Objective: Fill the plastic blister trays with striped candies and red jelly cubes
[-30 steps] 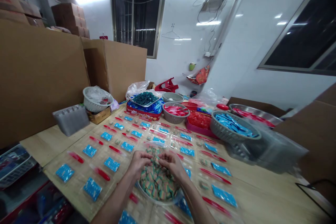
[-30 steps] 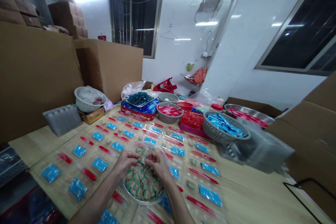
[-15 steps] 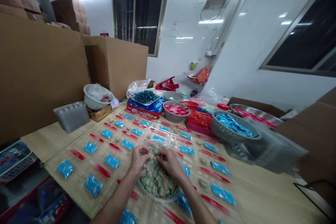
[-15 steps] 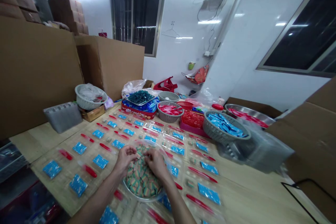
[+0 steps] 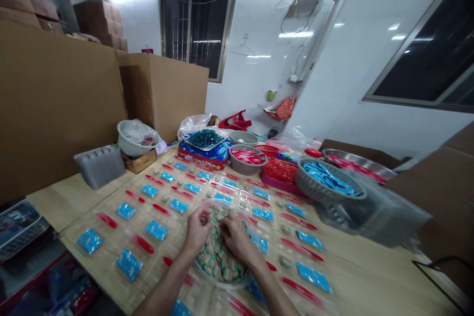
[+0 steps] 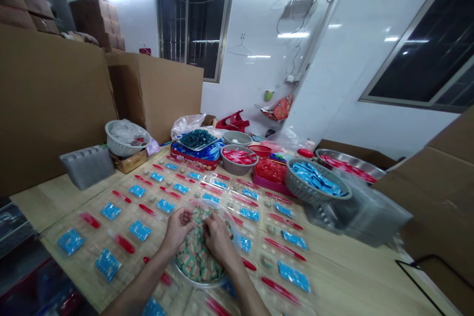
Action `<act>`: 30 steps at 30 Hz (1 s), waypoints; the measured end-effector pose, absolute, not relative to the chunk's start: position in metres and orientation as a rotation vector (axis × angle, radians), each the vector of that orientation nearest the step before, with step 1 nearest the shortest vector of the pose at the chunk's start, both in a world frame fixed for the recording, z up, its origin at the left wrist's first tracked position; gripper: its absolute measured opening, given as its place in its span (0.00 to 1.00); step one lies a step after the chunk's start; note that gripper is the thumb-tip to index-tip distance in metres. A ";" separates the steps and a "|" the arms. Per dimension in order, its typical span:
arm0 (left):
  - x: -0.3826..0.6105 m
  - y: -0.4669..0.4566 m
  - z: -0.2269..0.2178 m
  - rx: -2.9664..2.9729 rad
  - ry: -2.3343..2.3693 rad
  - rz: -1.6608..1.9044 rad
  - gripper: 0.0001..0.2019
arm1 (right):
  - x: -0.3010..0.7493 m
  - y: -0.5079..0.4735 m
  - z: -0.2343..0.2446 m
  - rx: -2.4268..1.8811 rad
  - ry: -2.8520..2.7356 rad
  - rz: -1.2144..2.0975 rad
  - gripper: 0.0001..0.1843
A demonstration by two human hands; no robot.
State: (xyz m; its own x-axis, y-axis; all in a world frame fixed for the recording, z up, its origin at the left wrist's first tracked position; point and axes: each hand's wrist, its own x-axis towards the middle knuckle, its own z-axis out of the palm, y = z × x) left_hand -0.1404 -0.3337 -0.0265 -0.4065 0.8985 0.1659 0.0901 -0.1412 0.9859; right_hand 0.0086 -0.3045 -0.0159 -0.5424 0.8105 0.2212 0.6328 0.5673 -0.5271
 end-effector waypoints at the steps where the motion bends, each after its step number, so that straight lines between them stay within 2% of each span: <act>1: -0.141 -0.334 -0.027 1.163 1.504 1.608 0.11 | 0.008 -0.306 -0.016 -1.172 -2.356 0.535 0.08; 10: -0.142 -0.327 -0.040 1.384 1.584 1.458 0.11 | 0.011 -0.311 -0.018 -1.084 -2.260 0.642 0.10; 19: -0.147 -0.327 -0.035 1.381 1.603 1.394 0.12 | 0.017 -0.299 -0.016 -0.905 -1.948 1.164 0.03; 30: -0.144 -0.327 -0.036 1.236 1.224 1.346 0.13 | 0.012 -0.302 -0.007 -0.906 -1.980 1.106 0.02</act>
State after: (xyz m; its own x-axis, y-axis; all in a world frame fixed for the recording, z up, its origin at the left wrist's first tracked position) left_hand -0.1442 -0.3271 -0.0360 -0.0863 0.9917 0.0957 0.0012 -0.0960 0.9954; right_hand 0.0116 -0.3016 -0.0069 -0.5221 0.8224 0.2259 0.2390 0.3954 -0.8869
